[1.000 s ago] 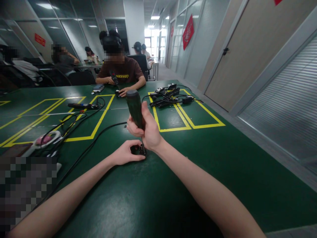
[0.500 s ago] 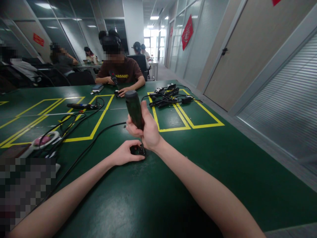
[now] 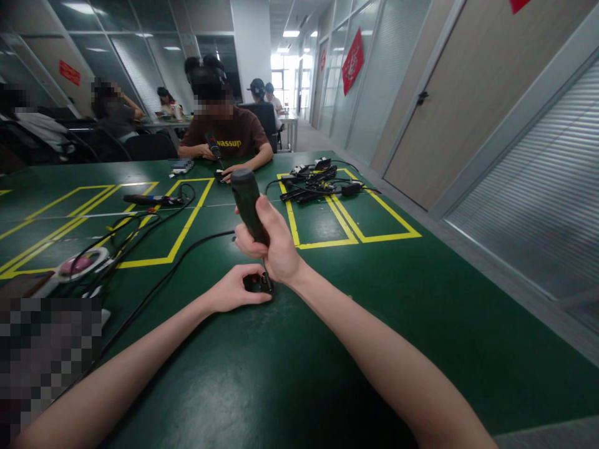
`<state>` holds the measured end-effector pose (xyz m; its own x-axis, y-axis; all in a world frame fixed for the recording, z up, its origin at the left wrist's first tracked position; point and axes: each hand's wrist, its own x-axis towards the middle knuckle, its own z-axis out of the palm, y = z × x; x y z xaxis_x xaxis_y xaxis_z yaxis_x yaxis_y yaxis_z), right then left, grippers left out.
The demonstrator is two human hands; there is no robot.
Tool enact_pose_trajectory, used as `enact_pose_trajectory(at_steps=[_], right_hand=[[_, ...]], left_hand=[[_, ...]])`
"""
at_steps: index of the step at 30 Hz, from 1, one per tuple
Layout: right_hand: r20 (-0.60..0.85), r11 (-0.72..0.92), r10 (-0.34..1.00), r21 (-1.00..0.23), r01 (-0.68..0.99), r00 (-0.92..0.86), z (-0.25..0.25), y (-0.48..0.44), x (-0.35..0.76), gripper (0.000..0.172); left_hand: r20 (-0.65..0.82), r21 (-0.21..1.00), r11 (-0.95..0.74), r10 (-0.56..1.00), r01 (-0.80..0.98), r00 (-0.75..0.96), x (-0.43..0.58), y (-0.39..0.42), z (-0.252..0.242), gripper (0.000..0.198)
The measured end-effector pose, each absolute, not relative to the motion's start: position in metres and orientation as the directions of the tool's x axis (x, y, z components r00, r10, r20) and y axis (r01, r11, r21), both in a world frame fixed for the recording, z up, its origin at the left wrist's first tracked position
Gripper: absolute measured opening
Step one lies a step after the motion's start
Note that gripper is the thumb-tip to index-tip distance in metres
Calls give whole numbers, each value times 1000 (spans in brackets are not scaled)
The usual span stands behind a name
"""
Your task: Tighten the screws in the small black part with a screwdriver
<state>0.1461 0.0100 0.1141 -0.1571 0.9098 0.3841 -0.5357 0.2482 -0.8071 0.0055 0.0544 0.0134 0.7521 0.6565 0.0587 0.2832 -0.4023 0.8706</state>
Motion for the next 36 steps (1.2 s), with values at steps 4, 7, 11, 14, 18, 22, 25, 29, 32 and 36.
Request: enact_pose_trajectory(at_steps=[4,7,11,14,18,22,25,29,32,36], right_hand=[[408,255,897,-791,-557,-169,112,10,144,57],[392,245,904,-800,-548,-168,111,11,144,59],[400,245,898,-799,-550,-182,111,12,145,61],[418,243,887,-784,-571,-197,110,13,146,60],[426,251,884,-778,-576,-191,109,15,146,62],[416,243,887,-790,-563,-201,110,16,146,64],[437,243,872,-779,-578,-223,110,16,147,62],[472,252,854,-742,-621,-218,110,13,148,56],[466,252,859,-747,-615,-215,110,12,148,53],[464,250,858,-751,-611,-219,110,13,147,54]], left_hand=[[66,862,-416,661,292,748,6,54,14,25],[69,862,-417,660,289,748,6,54,13,24],[79,859,-425,660,285,747,6,55,13,24],[77,860,-423,659,284,748,6,55,12,24],[57,856,-417,663,305,747,6,54,13,26],[54,859,-410,668,306,742,7,53,14,25],[60,865,-407,665,294,745,7,54,14,26],[55,863,-406,667,300,743,7,54,14,27],[53,865,-404,663,298,747,7,54,14,27],[56,868,-400,666,294,744,7,53,14,27]])
